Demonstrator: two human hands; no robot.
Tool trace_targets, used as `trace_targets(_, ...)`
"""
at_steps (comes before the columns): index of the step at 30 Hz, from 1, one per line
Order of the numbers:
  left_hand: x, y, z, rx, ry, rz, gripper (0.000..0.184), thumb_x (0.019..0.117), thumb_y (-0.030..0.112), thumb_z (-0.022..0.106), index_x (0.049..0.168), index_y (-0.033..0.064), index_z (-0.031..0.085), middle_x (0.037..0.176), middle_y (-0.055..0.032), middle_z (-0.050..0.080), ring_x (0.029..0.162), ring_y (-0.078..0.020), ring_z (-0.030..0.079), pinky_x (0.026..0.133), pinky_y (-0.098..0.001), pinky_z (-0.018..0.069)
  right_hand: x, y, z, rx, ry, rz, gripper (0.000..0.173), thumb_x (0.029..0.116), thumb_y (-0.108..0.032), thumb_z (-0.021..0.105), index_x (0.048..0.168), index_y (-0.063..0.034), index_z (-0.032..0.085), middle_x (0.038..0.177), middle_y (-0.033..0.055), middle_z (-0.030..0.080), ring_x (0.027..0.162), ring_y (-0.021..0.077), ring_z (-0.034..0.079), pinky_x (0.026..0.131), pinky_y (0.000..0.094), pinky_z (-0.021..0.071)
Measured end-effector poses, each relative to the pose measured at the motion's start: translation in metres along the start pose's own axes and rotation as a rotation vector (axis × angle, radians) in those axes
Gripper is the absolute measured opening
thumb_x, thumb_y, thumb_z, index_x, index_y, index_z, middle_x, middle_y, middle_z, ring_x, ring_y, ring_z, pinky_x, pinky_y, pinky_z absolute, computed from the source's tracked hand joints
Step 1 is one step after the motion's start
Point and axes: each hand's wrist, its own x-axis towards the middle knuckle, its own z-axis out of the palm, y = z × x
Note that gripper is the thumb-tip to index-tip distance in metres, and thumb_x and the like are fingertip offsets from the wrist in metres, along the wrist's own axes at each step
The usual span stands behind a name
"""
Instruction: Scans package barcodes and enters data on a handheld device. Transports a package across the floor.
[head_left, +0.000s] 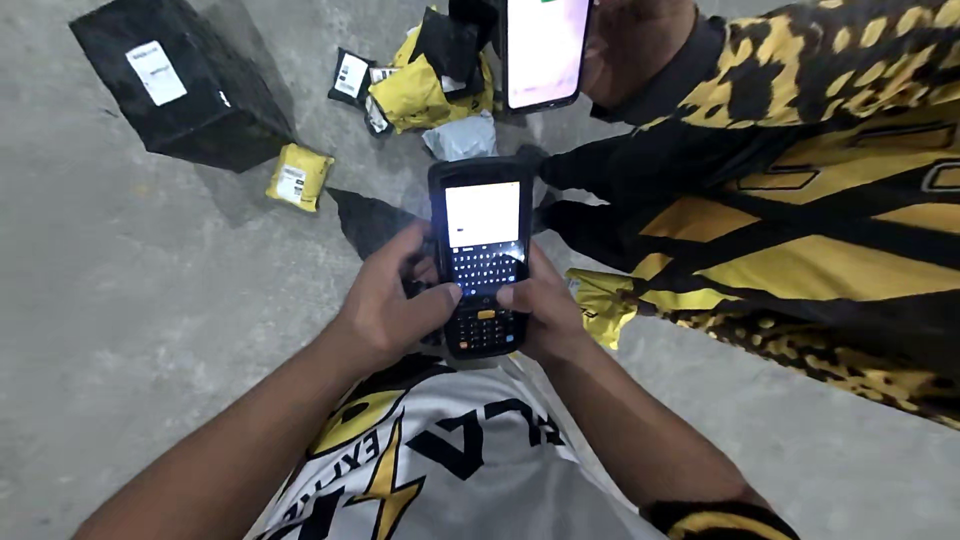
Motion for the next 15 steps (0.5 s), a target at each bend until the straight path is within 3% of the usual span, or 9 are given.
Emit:
trace_targets(5, -0.0002, 0.0027, -0.0003, 0.002, -0.026, 0.011, 0.05, 0.0841, 0.02, 0.066, 0.131, 0.0104, 0.054, 0.098, -0.0009, 0.073, 0.085, -0.01, 0.072, 0.069, -0.0273, 0.0618, 0.0, -0.0017, 0.0017, -0.009, -0.008, -0.018, 0.051, 0.0876, -0.016, 0.06, 0.136, -0.0226, 0.047, 0.111, -0.0039, 0.07, 0.096, 0.0071, 0.07, 0.083, 0.03, 0.0612)
trace_targets(10, -0.001, 0.0045, -0.0006, 0.069, 0.002, -0.042, 0.055, 0.0803, 0.022, 0.066, 0.133, 0.0127, 0.053, 0.086, 0.0005, 0.068, 0.073, -0.0102, 0.068, 0.06, -0.0275, 0.0592, -0.0004, -0.002, 0.005, -0.042, 0.008, -0.031, 0.049, 0.0882, -0.017, 0.06, 0.135, -0.0232, 0.047, 0.11, -0.0063, 0.069, 0.095, 0.0052, 0.069, 0.082, 0.0288, 0.0611)
trace_targets(15, -0.0012, 0.004, -0.0008, 0.097, 0.01, -0.025, 0.054, 0.0802, 0.021, 0.066, 0.132, 0.0125, 0.052, 0.088, 0.0007, 0.07, 0.075, -0.0097, 0.069, 0.061, -0.0269, 0.0598, 0.0006, -0.0007, 0.0054, -0.033, -0.007, -0.04, 0.049, 0.0889, -0.015, 0.057, 0.136, -0.0218, 0.046, 0.112, -0.0044, 0.068, 0.097, 0.0061, 0.069, 0.083, 0.0294, 0.0608)
